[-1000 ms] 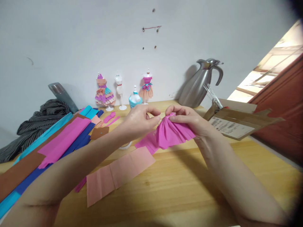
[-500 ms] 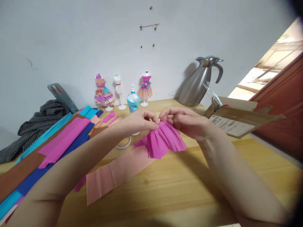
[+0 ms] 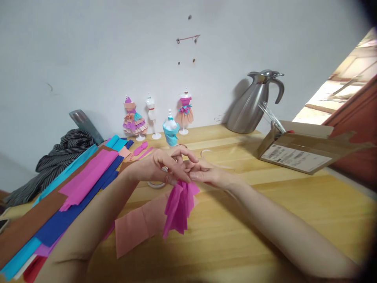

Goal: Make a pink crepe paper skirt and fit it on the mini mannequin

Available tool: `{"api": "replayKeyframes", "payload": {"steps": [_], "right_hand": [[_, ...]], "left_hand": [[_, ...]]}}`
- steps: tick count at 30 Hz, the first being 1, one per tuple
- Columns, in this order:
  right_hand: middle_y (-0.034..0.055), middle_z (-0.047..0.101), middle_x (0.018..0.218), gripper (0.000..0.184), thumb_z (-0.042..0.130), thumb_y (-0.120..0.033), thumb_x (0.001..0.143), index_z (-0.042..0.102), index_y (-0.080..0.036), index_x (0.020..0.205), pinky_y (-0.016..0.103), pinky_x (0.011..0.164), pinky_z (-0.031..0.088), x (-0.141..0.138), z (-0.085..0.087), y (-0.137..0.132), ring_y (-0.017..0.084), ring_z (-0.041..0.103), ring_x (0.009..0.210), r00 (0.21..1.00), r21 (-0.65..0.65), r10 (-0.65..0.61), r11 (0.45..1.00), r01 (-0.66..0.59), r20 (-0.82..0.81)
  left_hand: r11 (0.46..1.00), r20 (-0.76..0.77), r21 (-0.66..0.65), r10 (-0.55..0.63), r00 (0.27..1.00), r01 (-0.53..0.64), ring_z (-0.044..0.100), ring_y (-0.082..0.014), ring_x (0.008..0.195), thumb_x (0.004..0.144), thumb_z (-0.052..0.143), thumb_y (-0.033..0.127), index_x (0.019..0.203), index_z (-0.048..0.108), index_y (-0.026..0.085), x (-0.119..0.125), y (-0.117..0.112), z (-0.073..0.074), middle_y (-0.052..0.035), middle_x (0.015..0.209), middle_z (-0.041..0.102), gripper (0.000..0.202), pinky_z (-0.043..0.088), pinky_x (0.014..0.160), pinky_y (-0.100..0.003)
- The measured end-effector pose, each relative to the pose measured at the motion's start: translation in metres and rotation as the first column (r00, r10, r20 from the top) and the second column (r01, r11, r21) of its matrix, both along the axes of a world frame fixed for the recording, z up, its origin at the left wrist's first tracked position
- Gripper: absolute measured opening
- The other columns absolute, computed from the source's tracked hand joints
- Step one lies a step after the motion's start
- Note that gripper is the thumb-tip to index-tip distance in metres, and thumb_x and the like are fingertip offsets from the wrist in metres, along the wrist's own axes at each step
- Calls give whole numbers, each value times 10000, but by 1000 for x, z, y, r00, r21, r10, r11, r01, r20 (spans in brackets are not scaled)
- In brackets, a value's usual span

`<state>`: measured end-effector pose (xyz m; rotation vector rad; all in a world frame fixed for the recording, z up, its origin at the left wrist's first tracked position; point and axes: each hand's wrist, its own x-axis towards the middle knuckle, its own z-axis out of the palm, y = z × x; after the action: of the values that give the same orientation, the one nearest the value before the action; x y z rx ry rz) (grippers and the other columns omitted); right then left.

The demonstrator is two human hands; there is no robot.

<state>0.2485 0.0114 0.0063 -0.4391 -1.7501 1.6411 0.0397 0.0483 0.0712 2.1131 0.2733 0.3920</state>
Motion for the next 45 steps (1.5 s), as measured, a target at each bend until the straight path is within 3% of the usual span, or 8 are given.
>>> {"api": "replayKeyframes", "payload": {"steps": [5,12,21,26,31,34,37,45], "right_hand": [[22,615,798,388,696,-499,808,663,-129,918,259,685,433,1,7,-7,130,554,728,985,76,-21,997,8,172],[-38,479,622,266,658,-390,808,576,-153,719,225,529,308,-1,17,-16,85,385,562,955,119,-129,988,100,268],[-58,383,544,193,600,-302,750,515,-178,629,229,481,232,0,27,-21,78,312,508,897,144,-208,976,164,390],[-53,402,537,181,598,-304,731,524,-179,623,233,467,228,4,32,-22,81,328,496,884,119,-248,968,219,395],[-37,441,546,189,613,-314,723,529,-182,618,246,484,270,11,38,-24,97,368,510,854,139,-321,947,289,409],[-23,465,563,203,615,-327,730,532,-185,612,259,506,299,13,40,-23,111,398,528,828,196,-369,929,314,423],[-8,483,579,217,593,-336,748,529,-185,607,270,536,327,14,41,-21,123,420,552,795,275,-400,913,302,456],[4,511,632,296,548,-390,842,518,-178,638,273,596,377,18,48,-21,138,458,613,734,436,-470,861,260,490]], "left_hand": [[999,38,13,31,999,-31,542,-163,847,734,746,556,1034,769,270,-11,6,-13,-102,1215,572,415,475,732,-295],[962,-5,-192,195,981,-192,469,-86,634,675,825,413,711,605,138,-18,7,-30,18,716,517,355,387,584,-208],[924,-31,-349,158,987,-159,543,-105,642,698,785,362,712,728,118,-12,-1,-49,-39,717,640,251,425,590,-207],[923,8,-329,212,977,-197,642,-162,801,750,724,293,840,787,145,-12,-4,-52,-82,870,742,184,493,742,-256],[862,-31,-390,341,940,-325,636,-150,781,749,652,205,920,782,152,-17,-2,-64,-51,872,751,222,487,759,-263],[818,31,-495,352,935,-292,604,-142,714,744,632,248,880,762,112,-20,0,-72,-61,809,720,232,473,710,-264],[793,71,-538,380,922,-285,568,-125,678,760,662,362,806,716,102,-19,-4,-71,-42,735,665,270,439,663,-247],[675,23,-468,655,756,-570,447,-69,533,626,702,288,582,605,121,1,-17,-51,31,545,533,198,328,537,-207]]}}
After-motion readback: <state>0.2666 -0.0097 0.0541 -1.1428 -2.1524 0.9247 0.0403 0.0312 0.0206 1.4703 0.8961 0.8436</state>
